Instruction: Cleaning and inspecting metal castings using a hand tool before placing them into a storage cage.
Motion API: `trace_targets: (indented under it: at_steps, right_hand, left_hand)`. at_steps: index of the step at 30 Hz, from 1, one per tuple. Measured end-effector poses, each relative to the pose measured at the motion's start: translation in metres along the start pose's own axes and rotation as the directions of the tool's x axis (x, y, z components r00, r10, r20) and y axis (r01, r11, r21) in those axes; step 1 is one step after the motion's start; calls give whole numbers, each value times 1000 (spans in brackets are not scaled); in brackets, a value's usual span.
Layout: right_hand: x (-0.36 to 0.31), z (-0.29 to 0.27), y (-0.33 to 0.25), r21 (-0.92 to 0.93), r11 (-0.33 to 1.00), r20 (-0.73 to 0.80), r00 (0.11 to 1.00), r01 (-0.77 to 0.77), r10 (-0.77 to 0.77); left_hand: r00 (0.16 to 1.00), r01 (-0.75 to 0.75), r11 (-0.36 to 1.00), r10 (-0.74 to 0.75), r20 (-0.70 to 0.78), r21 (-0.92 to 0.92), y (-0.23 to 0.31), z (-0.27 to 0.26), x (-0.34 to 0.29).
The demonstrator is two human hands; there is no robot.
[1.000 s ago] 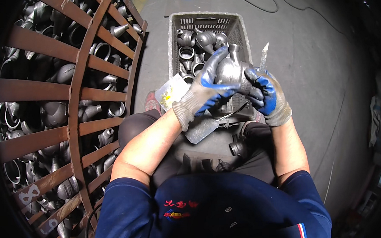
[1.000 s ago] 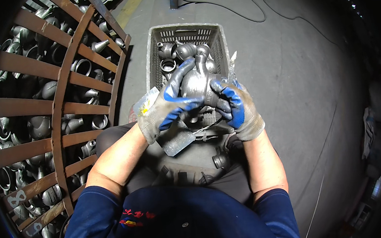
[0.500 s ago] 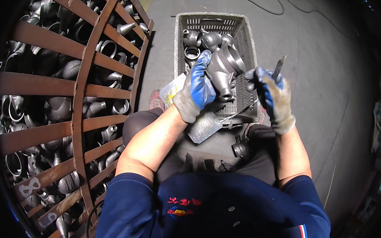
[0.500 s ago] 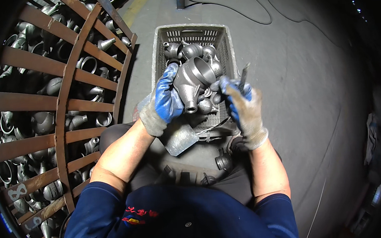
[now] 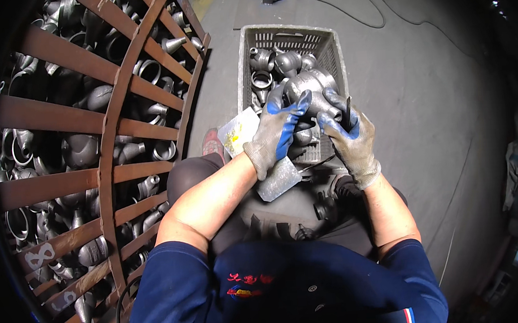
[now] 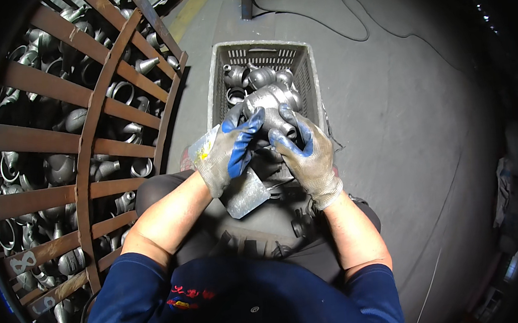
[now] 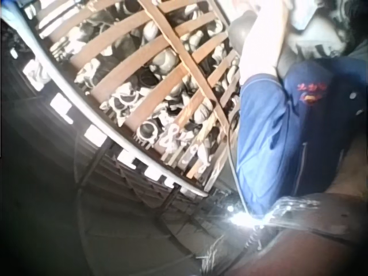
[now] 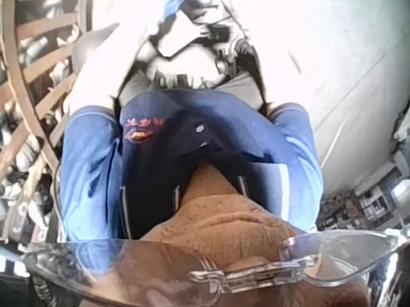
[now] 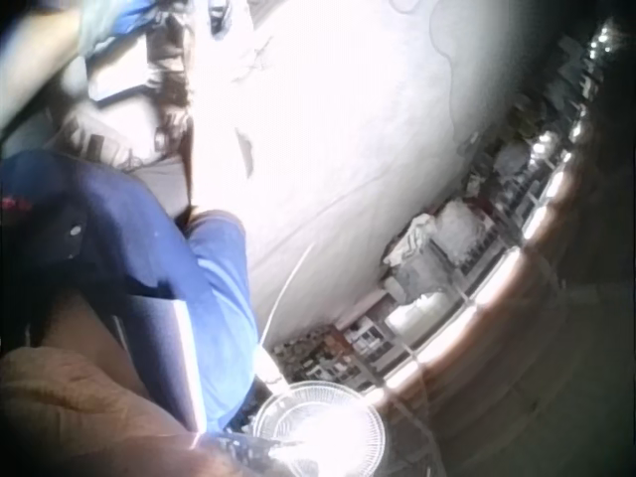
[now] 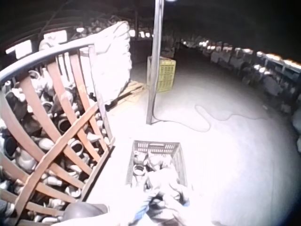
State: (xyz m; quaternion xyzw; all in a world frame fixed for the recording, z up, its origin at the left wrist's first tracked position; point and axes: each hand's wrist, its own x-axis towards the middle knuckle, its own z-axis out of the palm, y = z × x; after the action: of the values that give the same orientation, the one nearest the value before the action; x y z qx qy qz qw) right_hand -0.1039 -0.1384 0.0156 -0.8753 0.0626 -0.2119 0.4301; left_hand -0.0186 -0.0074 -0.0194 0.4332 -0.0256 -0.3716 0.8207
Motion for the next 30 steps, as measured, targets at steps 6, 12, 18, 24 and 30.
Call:
trace_targets:
  at_steps: [6, 12, 18, 24, 30]
  right_hand:
    - [0, -6, 8, 513, 799, -3, 930, -313, 367]
    - [-3, -2, -7, 284, 947, 13, 988, -154, 156]
    - [-6, -4, -3, 209, 969, 38, 991, -132, 127]
    - [-6, -9, -4, 349, 903, 58, 968, -249, 244]
    - [-6, -20, 2, 533, 717, 135, 882, -448, 451]
  left_hand:
    - [989, -149, 985, 150, -1, 82, 5, -3, 1]
    - [939, -332, 941, 336, -71, 66, 5, 10, 8]
    - [975, -222, 974, 222, 4, 34, -5, -6, 17]
    - [965, -234, 955, 251, -79, 180, -6, -10, 20]
    - [982, -18, 983, 52, -180, 183, 1, -10, 21]
